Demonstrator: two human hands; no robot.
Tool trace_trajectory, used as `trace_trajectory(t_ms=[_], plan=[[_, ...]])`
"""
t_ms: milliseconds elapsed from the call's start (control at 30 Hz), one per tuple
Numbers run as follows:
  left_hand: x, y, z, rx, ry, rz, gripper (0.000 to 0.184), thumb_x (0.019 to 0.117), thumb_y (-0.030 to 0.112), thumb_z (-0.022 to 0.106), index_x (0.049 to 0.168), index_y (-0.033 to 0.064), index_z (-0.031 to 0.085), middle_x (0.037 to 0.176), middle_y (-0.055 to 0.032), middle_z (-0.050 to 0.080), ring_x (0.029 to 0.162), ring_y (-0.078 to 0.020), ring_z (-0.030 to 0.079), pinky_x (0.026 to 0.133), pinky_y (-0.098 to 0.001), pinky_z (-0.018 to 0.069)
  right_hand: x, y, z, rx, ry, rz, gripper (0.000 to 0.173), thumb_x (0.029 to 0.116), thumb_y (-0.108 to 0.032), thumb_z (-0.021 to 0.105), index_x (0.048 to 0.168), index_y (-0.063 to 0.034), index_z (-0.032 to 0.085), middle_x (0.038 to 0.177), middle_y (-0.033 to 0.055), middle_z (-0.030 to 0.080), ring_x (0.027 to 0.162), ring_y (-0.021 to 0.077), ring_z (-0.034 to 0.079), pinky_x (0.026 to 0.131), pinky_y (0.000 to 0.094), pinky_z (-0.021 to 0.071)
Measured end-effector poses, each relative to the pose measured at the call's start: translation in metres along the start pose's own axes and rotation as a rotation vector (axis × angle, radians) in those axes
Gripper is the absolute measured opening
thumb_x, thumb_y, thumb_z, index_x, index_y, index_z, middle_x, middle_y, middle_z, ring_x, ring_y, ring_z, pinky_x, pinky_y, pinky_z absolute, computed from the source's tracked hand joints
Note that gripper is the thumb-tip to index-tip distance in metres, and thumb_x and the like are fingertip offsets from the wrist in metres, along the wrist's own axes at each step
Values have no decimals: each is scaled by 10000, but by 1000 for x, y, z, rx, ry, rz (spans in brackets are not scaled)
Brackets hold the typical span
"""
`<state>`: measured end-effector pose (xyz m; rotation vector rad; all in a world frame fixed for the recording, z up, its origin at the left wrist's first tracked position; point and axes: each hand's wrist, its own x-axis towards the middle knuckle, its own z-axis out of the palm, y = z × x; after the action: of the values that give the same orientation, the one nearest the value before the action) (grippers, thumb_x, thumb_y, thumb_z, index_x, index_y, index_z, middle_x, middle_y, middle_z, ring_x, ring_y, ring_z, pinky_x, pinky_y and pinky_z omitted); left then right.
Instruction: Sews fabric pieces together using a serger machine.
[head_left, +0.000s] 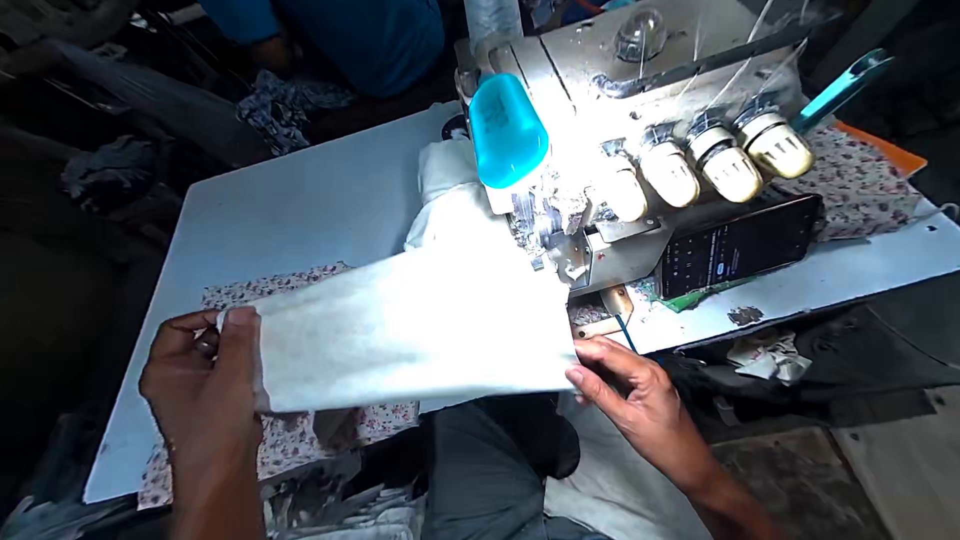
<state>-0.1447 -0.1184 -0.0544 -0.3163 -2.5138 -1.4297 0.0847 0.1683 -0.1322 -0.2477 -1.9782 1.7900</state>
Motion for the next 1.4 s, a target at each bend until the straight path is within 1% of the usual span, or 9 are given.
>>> trace_trajectory(t_ms=[133,267,400,500,833,967,1100,1200,1400], plan=[[26,-2,16,54,-8,5,220,1019,303,612,1138,143,518,856,181,535,705,131,530,666,-90,464,26,-5,5,57,42,3,150,979,-83,647,1056,30,710,949,27,687,781,13,669,726,166,594],[26,7,28,248,-107,105,452,1023,302,613,1313,-32,517,1282,-183,583,1083,-194,593,917,-393,490,28,-8,10,212,98,58,108,951,19,647,1054,31,677,954,59,718,797,109,735,763,253,645],[-15,52,52,161,-161,409,333,1032,266,615,1271,38,574,1279,-47,601,1140,-65,624,945,-257,545,20,-14,8,300,140,95,252,944,68,633,1190,14,651,978,87,739,800,166,755,760,295,657],[-47,84,82,5,-287,627,190,1007,139,637,1109,-19,664,1193,-77,662,1160,-95,622,1012,-289,514,17,-14,8,305,146,74,333,940,72,636,1261,-11,616,996,88,736,813,184,760,766,315,662],[-66,84,129,-33,-395,716,157,967,145,687,1045,43,777,1103,-85,721,1092,-149,632,989,-275,463,13,-19,16,216,236,-69,365,904,37,694,1241,-67,600,922,16,710,769,103,718,740,250,634],[-59,87,124,187,-396,627,328,1012,313,621,1194,73,750,1327,-123,652,1258,-259,591,1050,-409,462,11,-17,20,175,258,-123,308,906,20,698,1199,-31,614,916,16,709,766,81,701,740,229,619],[-61,98,121,366,-370,662,322,1042,190,540,1280,57,711,1427,-151,605,1389,-351,507,1179,-573,315,9,-16,24,106,287,-153,238,914,3,693,1144,1,631,938,25,713,774,61,693,744,211,607],[-75,101,122,149,-364,804,205,988,144,629,1090,42,775,1229,-138,710,1203,-257,645,1067,-396,472,5,-16,24,62,310,-165,184,918,-9,689,1092,30,645,935,26,727,785,38,695,742,190,600],[-53,85,129,-13,-510,717,203,916,246,744,1034,90,799,1146,-36,731,1102,-91,653,961,-245,503,15,-12,22,-88,313,-235,120,931,-60,680,1007,16,734,914,28,716,812,10,673,769,157,576]])
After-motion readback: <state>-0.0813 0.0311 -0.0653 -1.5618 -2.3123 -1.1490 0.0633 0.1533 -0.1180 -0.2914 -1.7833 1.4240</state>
